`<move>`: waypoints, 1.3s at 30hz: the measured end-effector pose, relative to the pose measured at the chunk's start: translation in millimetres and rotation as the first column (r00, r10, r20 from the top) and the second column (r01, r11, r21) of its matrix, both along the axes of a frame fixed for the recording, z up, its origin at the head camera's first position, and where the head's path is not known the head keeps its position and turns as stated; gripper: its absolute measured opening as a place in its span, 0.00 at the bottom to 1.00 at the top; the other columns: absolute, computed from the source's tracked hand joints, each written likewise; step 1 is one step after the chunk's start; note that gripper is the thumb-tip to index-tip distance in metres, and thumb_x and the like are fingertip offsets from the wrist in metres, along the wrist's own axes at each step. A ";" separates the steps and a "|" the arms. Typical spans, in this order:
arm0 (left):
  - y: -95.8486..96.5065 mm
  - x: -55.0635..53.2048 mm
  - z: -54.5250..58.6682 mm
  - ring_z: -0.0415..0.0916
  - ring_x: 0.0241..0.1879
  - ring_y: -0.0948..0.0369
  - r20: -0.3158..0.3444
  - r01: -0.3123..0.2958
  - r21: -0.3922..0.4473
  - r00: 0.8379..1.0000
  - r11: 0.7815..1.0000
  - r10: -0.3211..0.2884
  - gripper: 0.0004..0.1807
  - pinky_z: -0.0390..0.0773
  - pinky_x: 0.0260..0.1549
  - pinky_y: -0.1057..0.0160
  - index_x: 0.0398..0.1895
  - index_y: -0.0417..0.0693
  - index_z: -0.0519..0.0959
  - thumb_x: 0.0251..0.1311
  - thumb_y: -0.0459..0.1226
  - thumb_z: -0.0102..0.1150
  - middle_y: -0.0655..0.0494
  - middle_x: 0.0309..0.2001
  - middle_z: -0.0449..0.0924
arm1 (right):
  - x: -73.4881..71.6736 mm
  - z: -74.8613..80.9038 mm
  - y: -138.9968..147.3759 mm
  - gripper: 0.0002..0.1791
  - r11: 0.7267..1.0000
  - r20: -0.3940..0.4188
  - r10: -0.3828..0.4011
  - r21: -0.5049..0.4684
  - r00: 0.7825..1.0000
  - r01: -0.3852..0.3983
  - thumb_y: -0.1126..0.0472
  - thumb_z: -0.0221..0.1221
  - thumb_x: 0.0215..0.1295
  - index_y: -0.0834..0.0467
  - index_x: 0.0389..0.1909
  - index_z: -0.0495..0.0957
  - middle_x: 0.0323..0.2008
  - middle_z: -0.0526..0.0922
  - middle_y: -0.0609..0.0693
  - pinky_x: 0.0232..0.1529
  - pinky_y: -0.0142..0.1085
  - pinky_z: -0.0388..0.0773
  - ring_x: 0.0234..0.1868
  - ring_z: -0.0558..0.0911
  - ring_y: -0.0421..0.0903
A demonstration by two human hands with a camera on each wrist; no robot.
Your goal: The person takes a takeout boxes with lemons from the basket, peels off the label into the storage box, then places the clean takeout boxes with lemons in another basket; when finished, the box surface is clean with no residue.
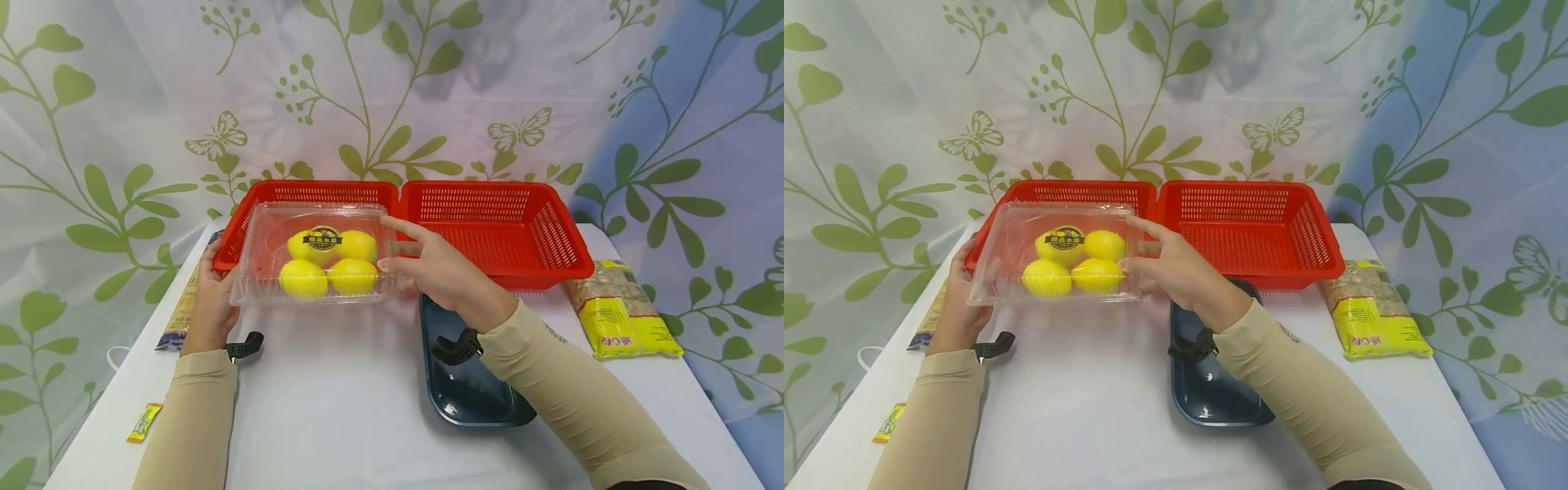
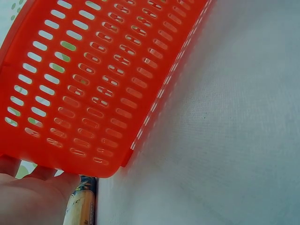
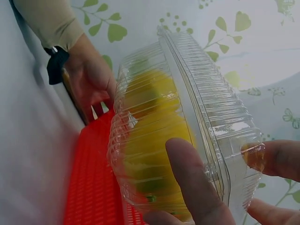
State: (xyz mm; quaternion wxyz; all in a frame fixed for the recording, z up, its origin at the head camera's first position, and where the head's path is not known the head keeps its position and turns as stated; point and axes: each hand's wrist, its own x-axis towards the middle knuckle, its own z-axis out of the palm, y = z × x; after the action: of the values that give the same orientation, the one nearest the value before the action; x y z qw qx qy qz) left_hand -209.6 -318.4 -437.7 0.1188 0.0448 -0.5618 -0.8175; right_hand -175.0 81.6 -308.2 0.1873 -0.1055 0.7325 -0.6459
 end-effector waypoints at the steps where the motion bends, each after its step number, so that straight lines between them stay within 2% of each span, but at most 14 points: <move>1: -0.4 0.4 0.2 0.58 0.75 0.52 0.006 0.005 -0.005 1.000 1.000 -0.005 0.51 0.79 0.56 0.59 0.82 0.64 0.54 0.62 0.34 0.75 0.50 0.79 0.53 | 3.8 -0.3 0.9 0.43 1.000 0.006 0.002 -0.007 1.000 -0.002 0.60 0.70 0.70 0.32 0.80 0.64 0.69 0.71 0.52 0.52 0.47 0.85 0.64 0.75 0.54; 5: -1.5 3.0 1.9 0.60 0.74 0.51 0.040 0.014 -0.061 0.999 0.998 -0.012 0.50 0.80 0.55 0.61 0.82 0.66 0.53 0.64 0.38 0.75 0.50 0.79 0.55 | 19.1 -2.5 3.5 0.43 0.999 0.040 0.011 -0.051 0.999 -0.009 0.63 0.69 0.71 0.34 0.80 0.63 0.70 0.70 0.54 0.50 0.49 0.85 0.60 0.80 0.57; 8: -0.5 6.0 5.1 0.60 0.74 0.52 0.061 0.014 -0.096 0.998 0.995 -0.008 0.51 0.80 0.54 0.63 0.83 0.66 0.52 0.65 0.40 0.74 0.50 0.80 0.54 | 30.1 -4.6 5.8 0.42 0.997 0.062 0.019 -0.081 0.998 -0.014 0.64 0.68 0.71 0.35 0.80 0.63 0.70 0.69 0.54 0.49 0.50 0.86 0.61 0.79 0.59; 15: 4.9 9.1 14.6 0.57 0.75 0.52 0.062 0.005 -0.041 0.998 0.999 -0.002 0.50 0.79 0.55 0.65 0.83 0.63 0.51 0.66 0.35 0.72 0.49 0.81 0.51 | 51.6 -12.6 13.4 0.43 0.993 0.056 0.048 -0.108 0.997 -0.042 0.66 0.68 0.71 0.36 0.80 0.63 0.73 0.65 0.55 0.45 0.54 0.87 0.64 0.75 0.63; 18: 5.6 7.2 12.3 0.55 0.77 0.50 0.040 -0.008 -0.039 0.999 0.999 0.010 0.47 0.79 0.54 0.67 0.83 0.61 0.52 0.69 0.32 0.68 0.47 0.81 0.52 | 59.5 -16.6 15.4 0.43 0.993 0.050 0.053 -0.109 0.997 -0.047 0.67 0.68 0.71 0.38 0.81 0.63 0.75 0.63 0.56 0.45 0.54 0.87 0.64 0.73 0.64; 21: 5.1 3.1 6.0 0.54 0.78 0.47 -0.021 -0.012 0.014 1.000 1.000 0.012 0.43 0.77 0.58 0.65 0.83 0.56 0.53 0.71 0.25 0.62 0.44 0.81 0.52 | 66.1 -21.4 16.3 0.43 0.994 0.043 0.052 -0.099 0.998 -0.047 0.67 0.68 0.70 0.39 0.81 0.63 0.75 0.62 0.57 0.45 0.53 0.87 0.64 0.73 0.64; 25: 4.2 -0.5 -0.5 0.53 0.78 0.46 -0.070 -0.010 0.053 0.997 0.999 0.014 0.42 0.70 0.65 0.58 0.82 0.53 0.54 0.71 0.22 0.59 0.42 0.80 0.52 | 72.6 -29.7 17.8 0.44 0.994 0.046 0.052 -0.097 0.998 -0.047 0.67 0.68 0.70 0.38 0.81 0.63 0.75 0.63 0.58 0.44 0.53 0.87 0.63 0.75 0.64; 30: 3.6 -2.1 -3.0 0.52 0.78 0.46 -0.089 -0.006 0.070 0.996 0.998 0.012 0.41 0.63 0.69 0.52 0.81 0.52 0.54 0.72 0.21 0.58 0.42 0.80 0.51 | 76.8 -38.7 19.8 0.44 0.991 0.061 0.070 -0.121 0.996 -0.063 0.67 0.68 0.70 0.40 0.81 0.62 0.74 0.64 0.60 0.44 0.54 0.87 0.58 0.80 0.63; 39: 4.6 -1.2 -1.4 0.52 0.78 0.46 -0.084 -0.007 0.060 0.996 0.998 0.012 0.41 0.62 0.70 0.51 0.81 0.52 0.54 0.72 0.22 0.57 0.42 0.80 0.52 | 80.2 -46.0 19.7 0.44 0.989 0.058 0.078 -0.129 0.995 -0.070 0.67 0.68 0.70 0.44 0.82 0.61 0.76 0.62 0.61 0.44 0.54 0.87 0.56 0.81 0.62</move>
State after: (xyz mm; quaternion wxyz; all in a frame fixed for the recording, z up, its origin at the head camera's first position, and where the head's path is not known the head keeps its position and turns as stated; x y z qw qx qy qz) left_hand -210.8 -313.8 -439.0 0.1451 0.0165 -0.5312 -0.8346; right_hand -94.8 101.4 -354.3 0.2269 -0.1240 0.6793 -0.6868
